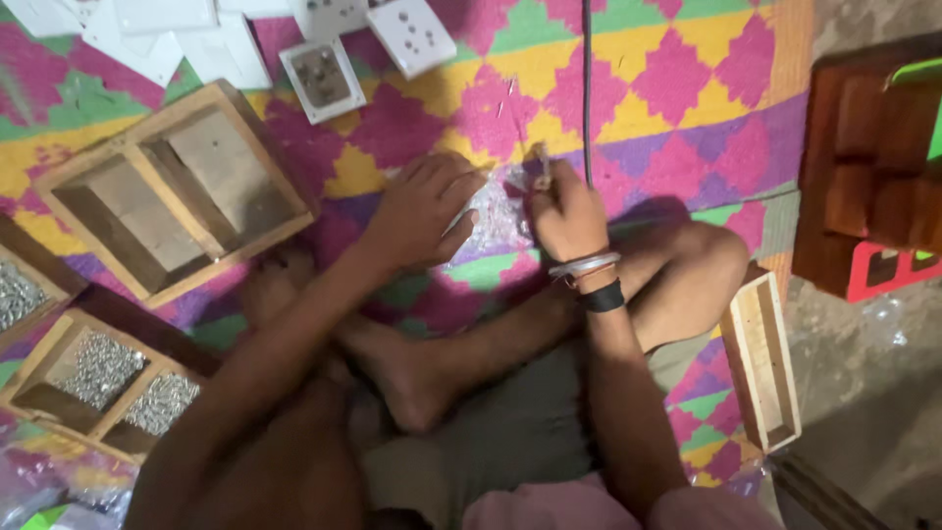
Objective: The person sits on a mat and repeatedly picks small metal fasteners from a plastic bag, separating them and placing them into a pile on the mat. Wooden boxes containing fasteners and white plastic components are visible nearby.
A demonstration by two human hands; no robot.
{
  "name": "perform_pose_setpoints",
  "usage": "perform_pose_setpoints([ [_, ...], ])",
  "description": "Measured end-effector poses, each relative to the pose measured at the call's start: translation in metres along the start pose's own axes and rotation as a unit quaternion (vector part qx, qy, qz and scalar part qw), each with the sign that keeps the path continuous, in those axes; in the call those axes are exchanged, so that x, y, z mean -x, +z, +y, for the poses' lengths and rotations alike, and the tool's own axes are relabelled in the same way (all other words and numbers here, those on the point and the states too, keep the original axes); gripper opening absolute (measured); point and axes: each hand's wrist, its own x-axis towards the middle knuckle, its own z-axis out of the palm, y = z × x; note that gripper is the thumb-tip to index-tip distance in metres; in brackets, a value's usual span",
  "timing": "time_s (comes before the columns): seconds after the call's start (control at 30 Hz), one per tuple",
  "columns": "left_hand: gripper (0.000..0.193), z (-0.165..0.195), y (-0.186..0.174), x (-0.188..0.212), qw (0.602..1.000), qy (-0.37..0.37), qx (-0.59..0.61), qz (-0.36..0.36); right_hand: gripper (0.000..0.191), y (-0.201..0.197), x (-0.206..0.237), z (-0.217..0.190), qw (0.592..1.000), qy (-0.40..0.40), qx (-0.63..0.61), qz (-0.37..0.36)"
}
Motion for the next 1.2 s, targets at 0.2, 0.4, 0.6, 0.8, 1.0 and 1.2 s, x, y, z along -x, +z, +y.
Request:
perform_pose_setpoints([
  [0.2,0.052,-0.015,-0.006,-0.046,0.993,-0.004,-0.016,0.119,0.030,-0.004,-0.074,-0.040,0.940,-0.294,0.029,0.170],
  [0.4,0.047,0.003,-0.001,-0.031,0.991,0.034,-0.089,0.097,0.044,-0.001,-0.071,-0.061,0.882,-0.441,0.133,0.098],
  [0.6,0.034,-0.001,0.003,-0.015,0.995,-0.011,-0.017,0.095,0.044,0.001,-0.016,-0.032,0.915,-0.362,0.168,0.063],
  [0.8,0.029,-0.002,0.005,-0.044,0.993,-0.052,-0.026,0.101,0.040,-0.008,0.008,-0.003,0.951,-0.276,0.056,0.127],
  [1.0,0.025,0.001,0.006,-0.046,0.987,-0.117,0.006,0.115,0.021,0.011,0.014,-0.001,0.949,-0.092,-0.301,0.001],
  [1.2,0.031,0.004,-0.011,-0.030,0.930,-0.148,0.329,0.069,0.014,0.017,-0.003,-0.007,0.908,-0.026,-0.401,-0.122],
])
